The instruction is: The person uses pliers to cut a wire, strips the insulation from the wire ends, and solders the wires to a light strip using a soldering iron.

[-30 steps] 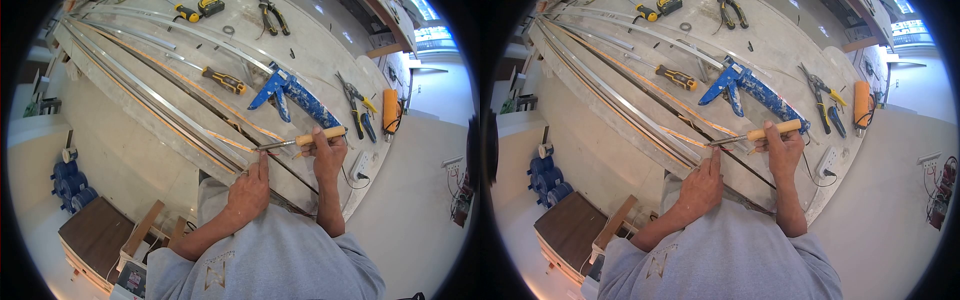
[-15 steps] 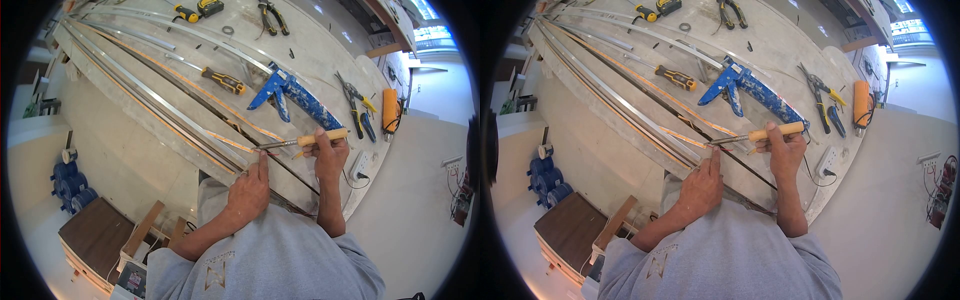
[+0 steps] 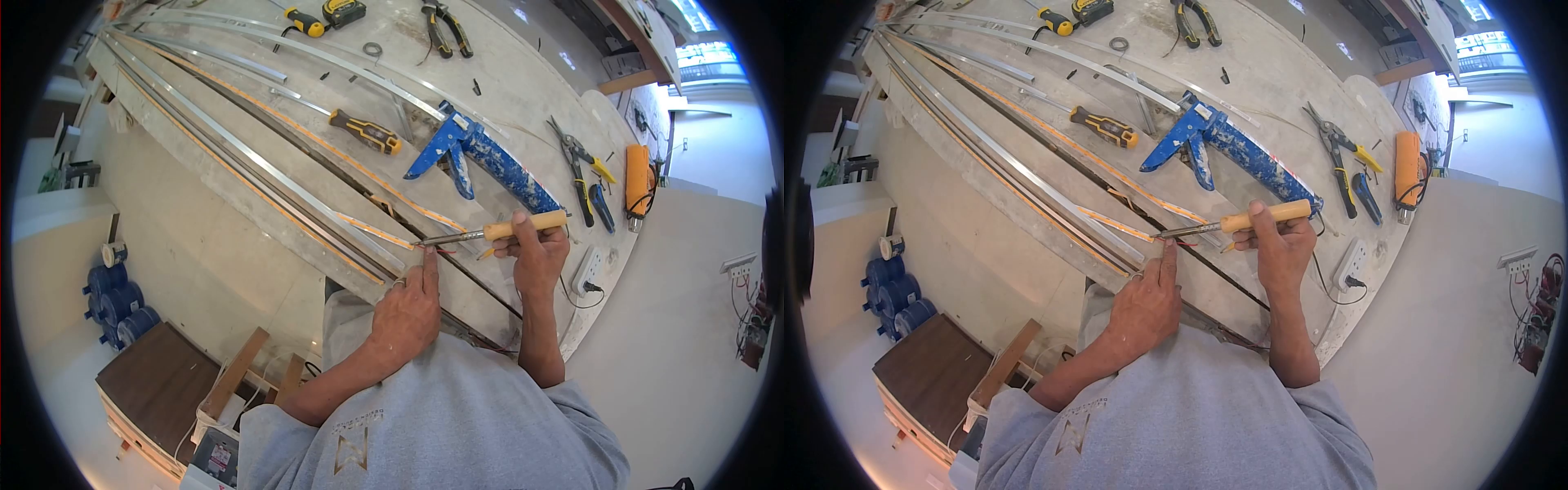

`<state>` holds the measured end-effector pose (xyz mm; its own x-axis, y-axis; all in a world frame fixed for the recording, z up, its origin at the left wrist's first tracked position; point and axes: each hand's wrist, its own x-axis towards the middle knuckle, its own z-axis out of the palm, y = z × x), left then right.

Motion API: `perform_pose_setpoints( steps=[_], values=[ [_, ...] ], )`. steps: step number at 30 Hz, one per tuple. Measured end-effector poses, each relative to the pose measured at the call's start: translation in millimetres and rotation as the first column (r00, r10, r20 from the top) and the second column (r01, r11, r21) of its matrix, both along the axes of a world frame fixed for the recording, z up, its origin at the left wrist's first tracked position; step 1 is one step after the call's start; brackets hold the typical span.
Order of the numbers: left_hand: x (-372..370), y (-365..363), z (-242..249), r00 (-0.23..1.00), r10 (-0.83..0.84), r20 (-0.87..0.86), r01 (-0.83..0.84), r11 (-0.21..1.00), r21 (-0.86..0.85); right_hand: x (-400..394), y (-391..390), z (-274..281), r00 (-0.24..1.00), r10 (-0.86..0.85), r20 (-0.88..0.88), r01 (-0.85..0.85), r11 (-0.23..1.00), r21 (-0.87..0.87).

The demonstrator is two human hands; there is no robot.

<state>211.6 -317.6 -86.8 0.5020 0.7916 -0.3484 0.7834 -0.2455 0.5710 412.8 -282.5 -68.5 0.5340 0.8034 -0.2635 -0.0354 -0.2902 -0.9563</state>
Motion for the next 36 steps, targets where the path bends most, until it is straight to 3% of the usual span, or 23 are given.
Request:
perform_pose_setpoints(
  steps=[36],
  values=[
    [1,-5,-4,1.0,-0.016,-0.015,0.017,0.998,0.053,5,-3,0,0.998,-0.025,-0.064,0.027,0.999,0.03]
  ],
)
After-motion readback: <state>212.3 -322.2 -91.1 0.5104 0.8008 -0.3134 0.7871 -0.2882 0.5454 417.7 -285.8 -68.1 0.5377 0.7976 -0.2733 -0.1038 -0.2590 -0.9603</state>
